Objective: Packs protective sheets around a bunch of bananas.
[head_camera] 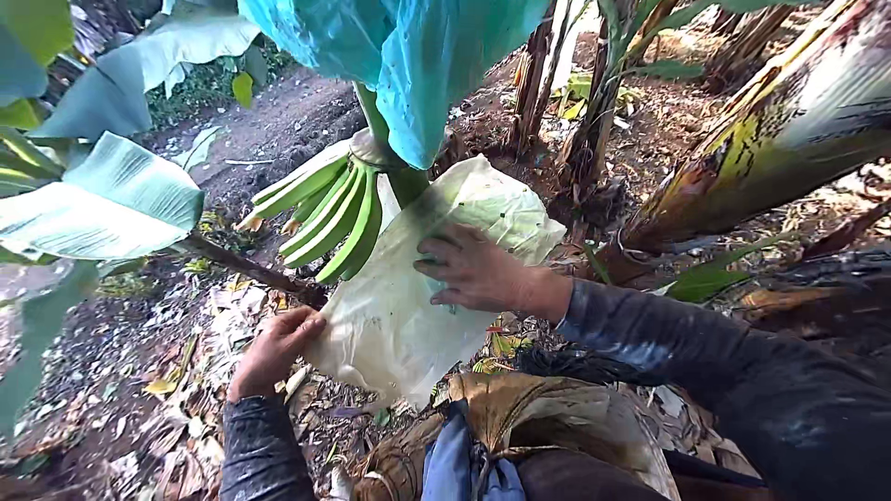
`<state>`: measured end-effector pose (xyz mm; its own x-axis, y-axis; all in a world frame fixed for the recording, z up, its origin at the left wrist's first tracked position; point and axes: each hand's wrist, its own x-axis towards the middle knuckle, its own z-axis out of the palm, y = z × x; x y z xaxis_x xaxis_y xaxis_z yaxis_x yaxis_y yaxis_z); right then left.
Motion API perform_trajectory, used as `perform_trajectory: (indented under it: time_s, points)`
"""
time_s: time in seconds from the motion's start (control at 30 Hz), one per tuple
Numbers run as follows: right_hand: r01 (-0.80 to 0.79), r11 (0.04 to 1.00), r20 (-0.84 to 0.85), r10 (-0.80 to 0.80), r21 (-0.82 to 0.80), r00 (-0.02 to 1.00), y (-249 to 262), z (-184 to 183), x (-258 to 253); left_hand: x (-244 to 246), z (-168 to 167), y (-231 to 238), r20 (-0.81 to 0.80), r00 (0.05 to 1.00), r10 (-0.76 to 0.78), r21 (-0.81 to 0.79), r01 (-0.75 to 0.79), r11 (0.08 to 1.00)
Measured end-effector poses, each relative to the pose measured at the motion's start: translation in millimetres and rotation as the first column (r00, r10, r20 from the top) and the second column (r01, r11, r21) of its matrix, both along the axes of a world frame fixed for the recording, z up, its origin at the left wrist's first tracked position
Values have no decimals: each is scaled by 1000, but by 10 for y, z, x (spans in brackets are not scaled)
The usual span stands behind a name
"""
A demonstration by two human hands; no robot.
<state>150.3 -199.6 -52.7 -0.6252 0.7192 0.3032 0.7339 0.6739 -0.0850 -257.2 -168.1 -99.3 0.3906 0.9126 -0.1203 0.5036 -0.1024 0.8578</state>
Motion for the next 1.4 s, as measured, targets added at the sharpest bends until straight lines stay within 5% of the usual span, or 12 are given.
perform_trajectory:
  time_s: [0.07, 0.2, 0.37, 0.4, 0.47, 0.53, 0.63, 0.77, 0.9, 1.13, 1.27, 1.4]
  points:
    - [73, 997, 171, -69, -15, 983, -56, -62, -89, 63, 105, -216, 243, 953, -179, -37, 194, 980]
    - [111, 994, 224, -105, -14, 969, 14, -76, -96, 842, 455, -530, 606, 658, -448, 90, 502, 860]
    - [-90, 970, -302, 17, -227, 953, 46, 212, 294, 1939, 991, -134, 752, 637, -170, 105, 139, 985]
    - [-68, 919, -482, -140, -388, 865, -155, 415, 423, 2138, 1115, 59, 758, 628, -178, 112, 144, 983]
    - [42, 842, -746, -499, -538, 441, -480, 504, 606, 2569, 1302, 404, 701, 694, -162, 97, 133, 986]
    - [259, 872, -893, -445, -415, 68, -354, 265, 727, 2978, 1330, 621, 608, 792, -59, 27, 53, 998]
    - [473, 816, -941, -323, -332, -104, -280, 364, 859, 3347, 1169, 895, 421, 906, -40, 55, 19, 998]
    - [575, 791, -955, -293, -212, 51, -397, 332, 906, 3439, 1068, 992, -143, 966, -217, 424, 258, 868]
    - [560, 805, -939, -317, -194, 130, -500, 321, 903, 3604, 1104, 1127, -693, 715, -90, 568, 619, 542]
    - [482, 831, -866, -434, -279, 248, -1402, -32, 949, 4002, 1124, 1200, -959, 209, -190, -34, 582, 813]
    - [544, 826, -814, -414, -147, 408, -1437, -82, 1064, 3915, 1016, 1417, -940, 278, -199, 4, 591, 807]
    - [507, 852, -609, -473, -132, 637, -446, 271, 977, 3741, 944, 1484, -823, 499, -270, 227, 726, 649]
